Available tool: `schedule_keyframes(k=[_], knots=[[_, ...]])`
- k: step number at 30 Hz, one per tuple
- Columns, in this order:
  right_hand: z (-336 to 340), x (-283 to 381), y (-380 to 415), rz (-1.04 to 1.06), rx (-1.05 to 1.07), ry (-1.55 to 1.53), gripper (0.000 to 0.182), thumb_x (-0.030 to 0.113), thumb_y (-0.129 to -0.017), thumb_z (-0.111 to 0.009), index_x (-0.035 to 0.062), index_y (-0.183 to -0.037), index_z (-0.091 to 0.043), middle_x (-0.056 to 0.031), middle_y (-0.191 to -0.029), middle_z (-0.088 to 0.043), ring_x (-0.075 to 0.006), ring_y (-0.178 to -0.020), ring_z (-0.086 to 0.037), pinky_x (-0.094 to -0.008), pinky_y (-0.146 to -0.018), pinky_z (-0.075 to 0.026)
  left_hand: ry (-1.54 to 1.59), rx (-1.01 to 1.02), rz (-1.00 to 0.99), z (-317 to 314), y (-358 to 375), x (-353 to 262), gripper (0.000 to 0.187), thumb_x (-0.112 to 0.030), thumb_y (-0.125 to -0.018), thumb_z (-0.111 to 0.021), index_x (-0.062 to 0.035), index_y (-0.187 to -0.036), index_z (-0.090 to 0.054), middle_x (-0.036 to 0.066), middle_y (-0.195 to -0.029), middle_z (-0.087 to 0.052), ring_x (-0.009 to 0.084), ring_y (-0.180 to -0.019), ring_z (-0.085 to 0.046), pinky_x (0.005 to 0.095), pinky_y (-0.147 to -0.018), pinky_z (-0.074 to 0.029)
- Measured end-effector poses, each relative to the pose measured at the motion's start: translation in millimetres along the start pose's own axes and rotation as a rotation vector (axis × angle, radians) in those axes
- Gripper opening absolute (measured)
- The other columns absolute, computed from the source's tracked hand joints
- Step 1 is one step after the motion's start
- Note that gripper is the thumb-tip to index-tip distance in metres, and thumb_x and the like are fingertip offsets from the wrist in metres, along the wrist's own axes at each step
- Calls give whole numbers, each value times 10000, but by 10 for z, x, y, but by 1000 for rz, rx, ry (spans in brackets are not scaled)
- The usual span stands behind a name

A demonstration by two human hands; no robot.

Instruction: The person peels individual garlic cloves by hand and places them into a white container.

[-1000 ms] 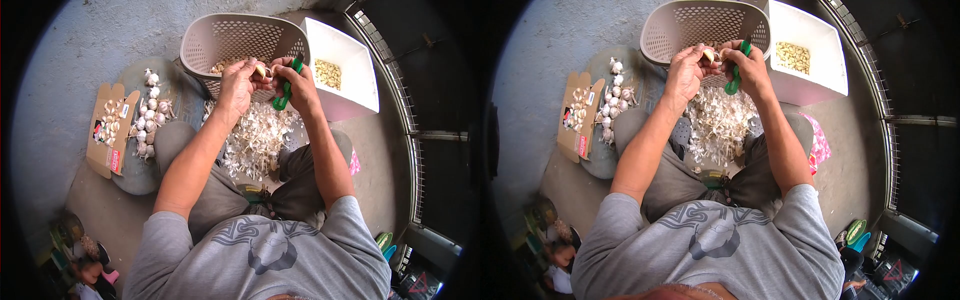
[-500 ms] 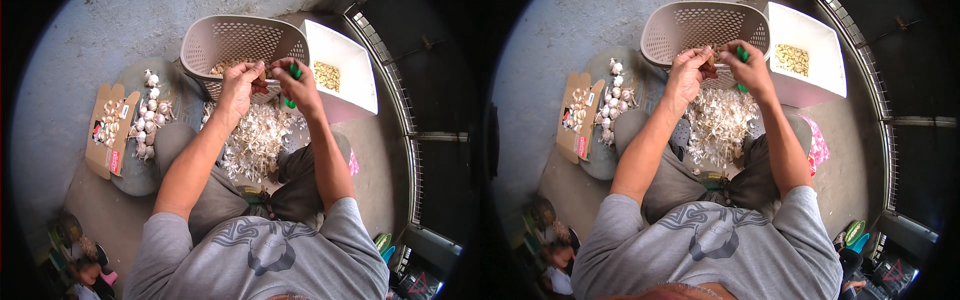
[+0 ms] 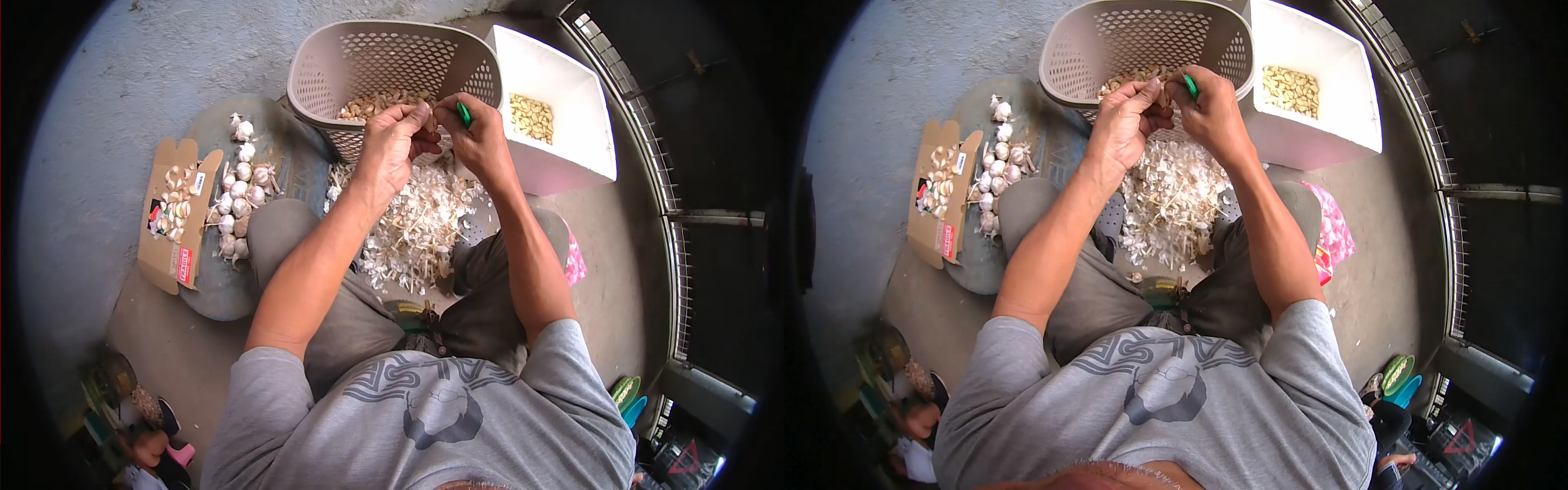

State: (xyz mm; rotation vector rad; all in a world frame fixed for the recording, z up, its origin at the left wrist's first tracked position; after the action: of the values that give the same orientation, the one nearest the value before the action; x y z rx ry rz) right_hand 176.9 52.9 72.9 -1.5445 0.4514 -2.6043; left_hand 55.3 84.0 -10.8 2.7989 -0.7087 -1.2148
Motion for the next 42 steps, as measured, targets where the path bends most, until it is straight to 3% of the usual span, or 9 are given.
schedule_keyframes(k=[3,12,16,19,24,28,31,37,42], knots=[[-40,-25,-2,-90,-6,-5,159,104,-978,-676,-51,-981,-645,-145,-794,-674,-153,-714,-612,-339,-646,-511,-27,65,37,-30,-5,24,192,-211,-1011,-665,-24,-966,-673,61,-855,-692,191,-749,-697,344,-672,-608],[-46,-270,-8,-253,-24,-213,189,149,-998,-662,-37,-973,-638,-90,-786,-661,-121,-739,-571,-322,-654,-497,-177,11,-89,-47,8,-121,274,-231,-1027,-641,36,-1055,-694,102,-903,-714,193,-713,-705,335,-628,-619],[-12,-369,3,-224,-32,-80,210,179,-973,-681,-25,-962,-637,-101,-761,-632,-127,-717,-544,-336,-644,-476,-184,-23,-136,20,-15,-156,275,-222,-1029,-639,41,-1066,-710,74,-869,-694,158,-693,-671,316,-604,-608],[-31,-342,-8,-117,-9,-4,171,181,-1012,-644,24,-945,-629,32,-676,-548,-51,-594,-506,-241,-515,-399,-175,-65,-161,70,-28,-186,278,-231,-1024,-648,37,-1060,-713,59,-846,-680,135,-672,-639,303,-593,-597],[-138,-303,48,-321,87,-238,226,248,-1005,-691,23,-1019,-679,36,-693,-575,-32,-581,-483,-230,-490,-375,-326,-112,-284,11,17,-326,264,-244,-988,-708,14,-1041,-726,31,-827,-683,100,-658,-619,260,-595,-560],[-244,-226,28,-142,133,-211,199,185,-971,-709,9,-880,-686,23,-655,-535,-46,-578,-443,-257,-505,-363,-355,-75,-306,-58,40,-314,254,-234,-990,-707,18,-1019,-727,27,-841,-698,94,-635,-616,240,-585,-537],[-235,-323,72,-328,186,-287,162,174,-979,-670,36,-895,-683,36,-678,-586,-35,-540,-467,-225,-457,-344,-424,-63,-286,-73,39,-321,276,-250,-1000,-694,24,-995,-726,27,-830,-701,89,-626,-612,236,-571,-518],[-238,-258,123,-352,222,-428,205,177,-951,-612,39,-801,-634,52,-610,-471,-41,-494,-413,-234,-431,-320,-607,72,-200,-63,-61,-296,392,-339,-1041,-617,19,-911,-710,41,-766,-689,88,-629,-598,235,-550,-489],[-253,-333,147,-401,183,-487,203,134,-919,-626,46,-736,-610,39,-589,-494,-50,-474,-414,-247,-421,-308,-849,56,-236,-27,-107,-336,454,-384,-1053,-578,13,-866,-697,14,-712,-643,84,-638,-588,250,-544,-498]])
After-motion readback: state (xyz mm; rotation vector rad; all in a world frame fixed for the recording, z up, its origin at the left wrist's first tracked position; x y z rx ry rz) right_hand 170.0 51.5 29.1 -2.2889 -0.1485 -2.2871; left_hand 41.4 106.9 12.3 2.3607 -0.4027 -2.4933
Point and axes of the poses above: each hand's wrist, its own y-axis away from the middle knuckle, its own z-axis out of the back of the hand, x = y × z, the point moved 9 cm from there along -y, towards the middle knuckle
